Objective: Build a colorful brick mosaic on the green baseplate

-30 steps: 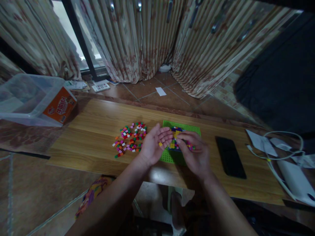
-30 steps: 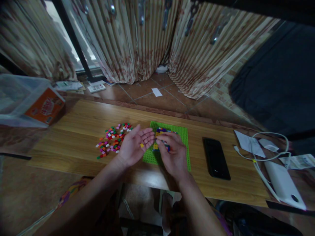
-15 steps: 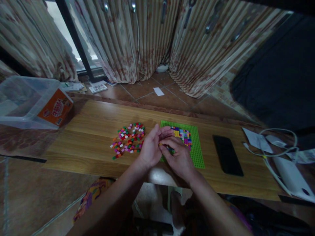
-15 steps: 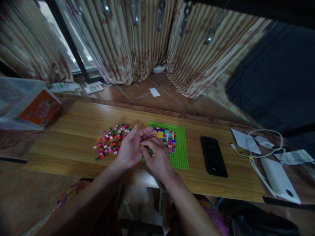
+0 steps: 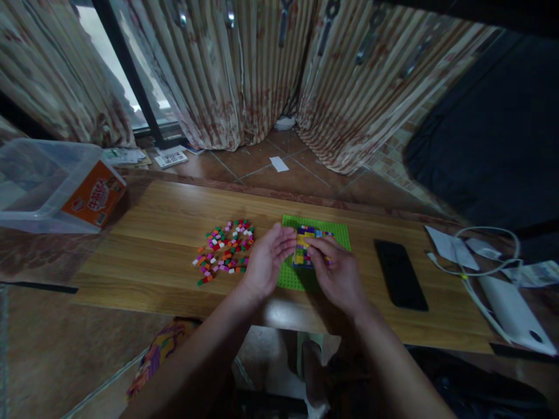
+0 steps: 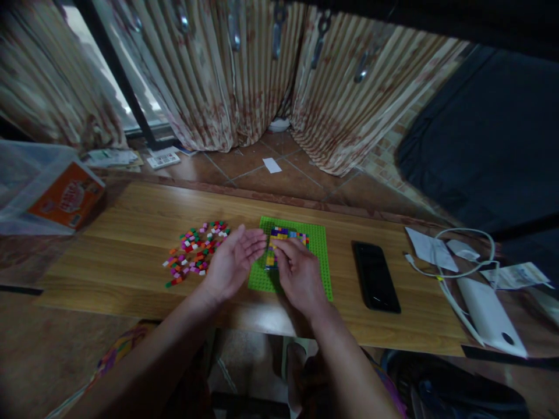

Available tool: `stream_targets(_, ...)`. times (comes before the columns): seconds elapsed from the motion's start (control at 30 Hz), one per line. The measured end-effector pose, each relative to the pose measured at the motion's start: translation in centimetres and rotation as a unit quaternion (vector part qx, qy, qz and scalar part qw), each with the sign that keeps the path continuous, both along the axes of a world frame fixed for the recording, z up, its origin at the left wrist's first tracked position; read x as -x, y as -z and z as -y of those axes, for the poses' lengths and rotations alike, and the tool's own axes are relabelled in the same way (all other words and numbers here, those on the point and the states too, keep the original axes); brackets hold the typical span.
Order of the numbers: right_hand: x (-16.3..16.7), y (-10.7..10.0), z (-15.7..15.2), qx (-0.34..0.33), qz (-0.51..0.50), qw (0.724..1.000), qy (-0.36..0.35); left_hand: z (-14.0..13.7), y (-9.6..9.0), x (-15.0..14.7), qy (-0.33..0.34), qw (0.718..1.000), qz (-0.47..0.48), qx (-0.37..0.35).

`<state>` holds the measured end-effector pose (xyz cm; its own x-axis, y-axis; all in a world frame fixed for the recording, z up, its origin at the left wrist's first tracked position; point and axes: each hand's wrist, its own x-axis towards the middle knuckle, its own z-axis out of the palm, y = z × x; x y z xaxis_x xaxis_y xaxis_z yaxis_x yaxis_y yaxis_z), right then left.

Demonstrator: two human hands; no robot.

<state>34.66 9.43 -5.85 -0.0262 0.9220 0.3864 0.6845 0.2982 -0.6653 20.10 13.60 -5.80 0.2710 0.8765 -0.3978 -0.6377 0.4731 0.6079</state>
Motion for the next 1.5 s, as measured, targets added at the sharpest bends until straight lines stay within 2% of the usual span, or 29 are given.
stream_targets(0.1,-1.7,0.2,-0.4,-0.013,-0.013,0.997,0.070,-0.4,0.5,0.2,-0.018,0.997,-0.058,0.046)
stream_targets(0.2,-2.5,0.6,-0.5,0.007,-0.024,0.995,0.094,-0.4,0.8,0.0,-0.006,0.994,-0.092,0.061)
stream_targets(0.33,-2.2,1.2,-0.6,0.038,-0.016,0.994,0.097,-0.1,1.2,-0.5,0.009,0.992,-0.119,0.032)
stream_targets(0.47,-2.0,1.7,-1.1,0.007,0.003,0.997,0.080,-0.1,1.6,-0.8,0.009,0.988,-0.155,0.005)
stream_targets(0.77,-2.2,3.7,-1.9,0.025,-0.087,0.986,0.140,-0.1,2.0,-0.9,0.026,0.987,-0.160,-0.004)
stream_targets(1.0,-2.1,3.9,-2.0,0.028,-0.139,0.979,0.148,-0.1,2.1,-0.8,0.027,0.988,-0.152,-0.019)
stream_targets(1.3,-2.2,4.0,-2.1,0.021,-0.101,0.983,0.150,0.0,2.2,-0.9,0.028,0.986,-0.162,-0.025)
stream_targets(1.5,-1.9,3.5,-1.6,-0.007,-0.012,0.991,0.132,0.0,2.3,-1.2,0.023,0.982,-0.183,-0.043)
